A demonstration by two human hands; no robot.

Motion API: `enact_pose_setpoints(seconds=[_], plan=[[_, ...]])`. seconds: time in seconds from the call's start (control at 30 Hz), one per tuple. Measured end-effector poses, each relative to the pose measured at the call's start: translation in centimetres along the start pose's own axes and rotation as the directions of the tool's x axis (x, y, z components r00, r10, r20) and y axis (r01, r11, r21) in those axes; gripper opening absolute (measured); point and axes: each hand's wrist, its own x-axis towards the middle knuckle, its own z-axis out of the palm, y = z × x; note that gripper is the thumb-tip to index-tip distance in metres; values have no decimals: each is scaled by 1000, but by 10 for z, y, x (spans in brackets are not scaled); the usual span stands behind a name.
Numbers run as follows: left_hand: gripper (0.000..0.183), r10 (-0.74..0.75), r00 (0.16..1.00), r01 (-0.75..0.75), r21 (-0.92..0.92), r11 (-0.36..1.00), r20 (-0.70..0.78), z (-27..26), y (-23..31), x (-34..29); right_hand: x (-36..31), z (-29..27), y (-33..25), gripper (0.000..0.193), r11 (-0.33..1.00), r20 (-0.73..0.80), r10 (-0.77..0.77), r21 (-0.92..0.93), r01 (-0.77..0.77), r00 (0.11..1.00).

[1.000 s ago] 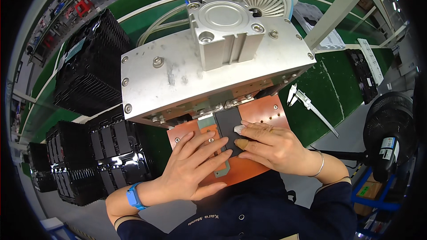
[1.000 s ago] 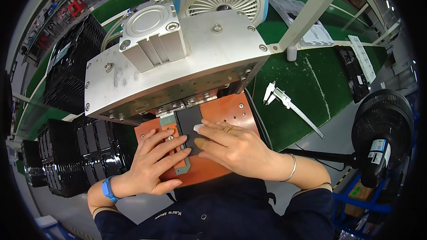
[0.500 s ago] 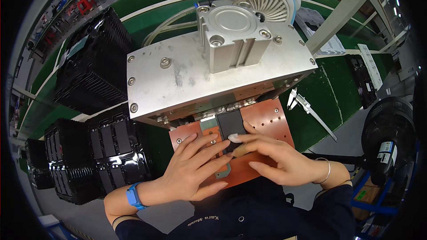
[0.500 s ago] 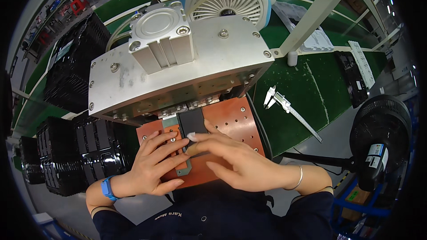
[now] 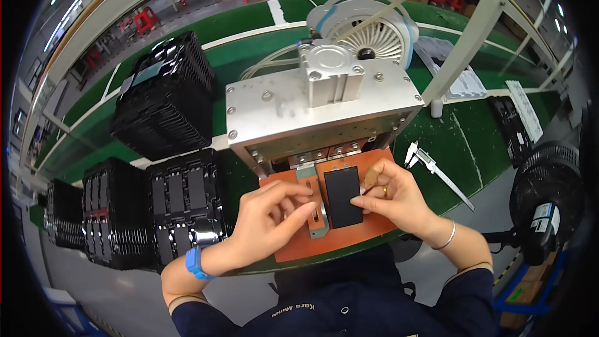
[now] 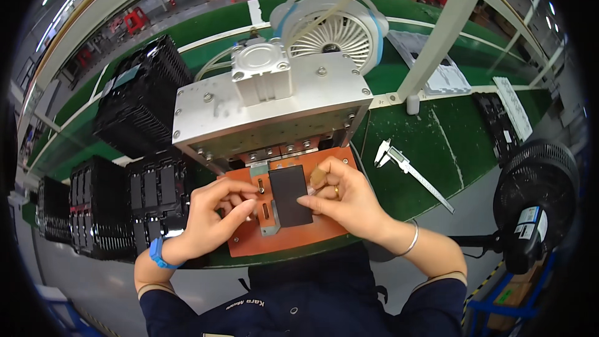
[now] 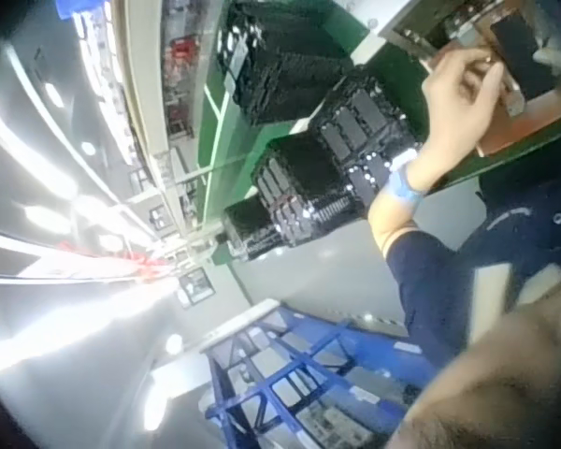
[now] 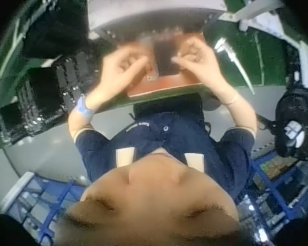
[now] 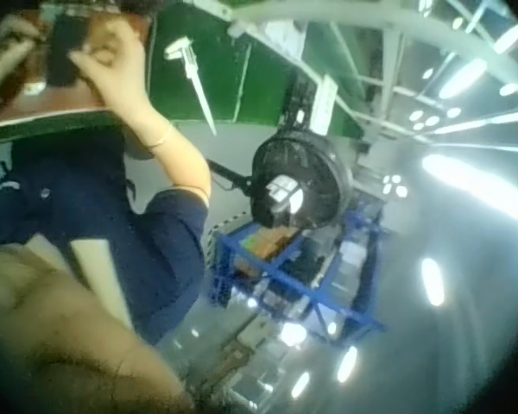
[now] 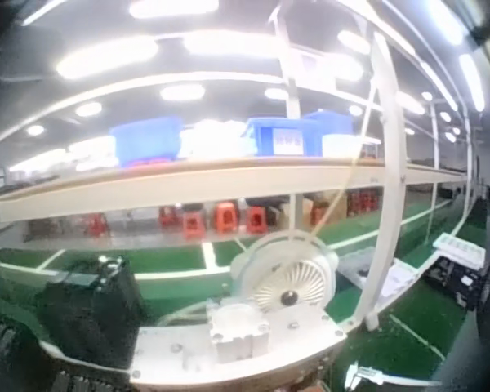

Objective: The person repeatedly places small black rectangular components into a jig on a workbench, presses them down, and then removes them. They periodically use a caliper to measure the components before placing them back into a stack. The process is repetitive and involves handling the components one at a time.

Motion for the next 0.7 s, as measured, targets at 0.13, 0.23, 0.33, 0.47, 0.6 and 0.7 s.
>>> enact_pose_setpoints(seconds=[0.13,0.23,0.33,0.47,0.6,0.7], plan=[[28,-119,979,156,-237,959,164,12,-1,0,-10,18,5,23,994,10,-110,27,110,994],[36,-160,983,183,-422,888,90,9,1,-7,-9,29,5,20,921,-13,-372,-130,367,928],[61,-318,881,466,-530,709,349,-15,-18,-19,-4,30,2,18,287,306,-768,-619,731,562],[35,-417,777,627,-510,589,472,-5,-4,-19,0,37,-4,10,-199,599,-766,-565,801,232],[24,-234,841,523,-625,580,487,-1,-4,-12,-11,-17,4,30,-66,303,-811,-897,437,501],[27,-319,886,463,-601,652,337,4,-4,-4,-30,-94,10,45,271,-226,-682,-961,-46,696]])
